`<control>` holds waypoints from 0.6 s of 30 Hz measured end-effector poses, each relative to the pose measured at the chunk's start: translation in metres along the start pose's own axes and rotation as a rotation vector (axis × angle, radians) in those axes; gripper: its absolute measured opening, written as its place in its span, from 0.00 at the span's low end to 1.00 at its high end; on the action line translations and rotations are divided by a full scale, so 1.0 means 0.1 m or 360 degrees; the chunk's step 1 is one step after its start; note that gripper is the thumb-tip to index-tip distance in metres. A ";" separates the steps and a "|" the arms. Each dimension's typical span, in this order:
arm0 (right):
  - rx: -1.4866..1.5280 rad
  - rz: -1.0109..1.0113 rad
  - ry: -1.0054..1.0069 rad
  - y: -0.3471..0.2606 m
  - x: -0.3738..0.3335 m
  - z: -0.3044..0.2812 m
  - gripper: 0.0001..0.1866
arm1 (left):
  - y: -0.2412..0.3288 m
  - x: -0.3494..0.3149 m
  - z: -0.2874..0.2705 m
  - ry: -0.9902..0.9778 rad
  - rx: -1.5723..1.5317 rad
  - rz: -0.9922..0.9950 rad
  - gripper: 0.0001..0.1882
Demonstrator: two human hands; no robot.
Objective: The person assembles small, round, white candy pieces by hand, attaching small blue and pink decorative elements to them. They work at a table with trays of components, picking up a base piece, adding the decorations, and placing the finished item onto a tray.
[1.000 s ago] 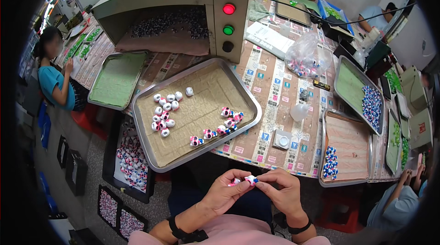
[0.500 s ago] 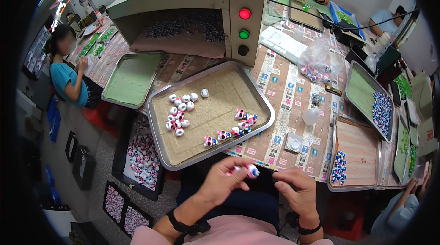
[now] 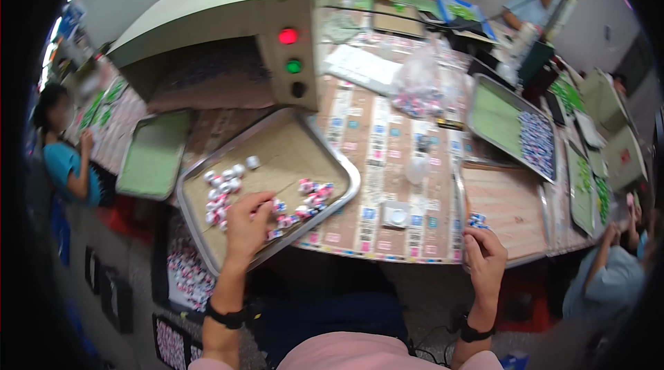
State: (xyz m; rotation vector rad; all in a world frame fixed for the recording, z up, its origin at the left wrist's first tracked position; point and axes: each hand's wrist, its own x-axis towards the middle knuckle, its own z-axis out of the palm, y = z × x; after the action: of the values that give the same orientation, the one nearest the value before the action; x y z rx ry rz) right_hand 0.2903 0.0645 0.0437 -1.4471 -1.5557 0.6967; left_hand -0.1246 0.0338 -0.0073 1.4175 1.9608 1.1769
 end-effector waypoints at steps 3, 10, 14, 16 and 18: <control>-0.0164 0.0015 0.0209 0.26 0.11 -0.22 0.07 | 0.25 0.00 -0.04 -0.0117 -0.0143 -0.0211 0.11; -0.0736 -0.0163 0.0159 0.62 0.28 -0.41 0.09 | 0.33 0.03 -0.01 -0.0113 -0.0326 -0.0319 0.12; -0.0760 -0.0341 -0.0029 0.54 0.39 -0.25 0.12 | 0.36 -0.05 -0.04 0.0071 -0.0351 -0.0245 0.12; -0.0743 -0.0311 -0.0147 0.52 0.44 -0.17 0.13 | 0.43 -0.11 -0.04 0.0106 -0.0459 -0.0225 0.11; -0.0868 -0.0240 -0.0269 0.47 0.47 -0.13 0.13 | 0.50 -0.20 -0.03 0.0111 -0.0583 -0.0180 0.11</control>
State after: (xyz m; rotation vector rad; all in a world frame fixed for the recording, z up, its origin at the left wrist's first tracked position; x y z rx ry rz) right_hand 0.3272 0.1157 0.0194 -1.6624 -2.0722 0.3182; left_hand -0.0925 0.0200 0.0338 1.0778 1.7307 1.4588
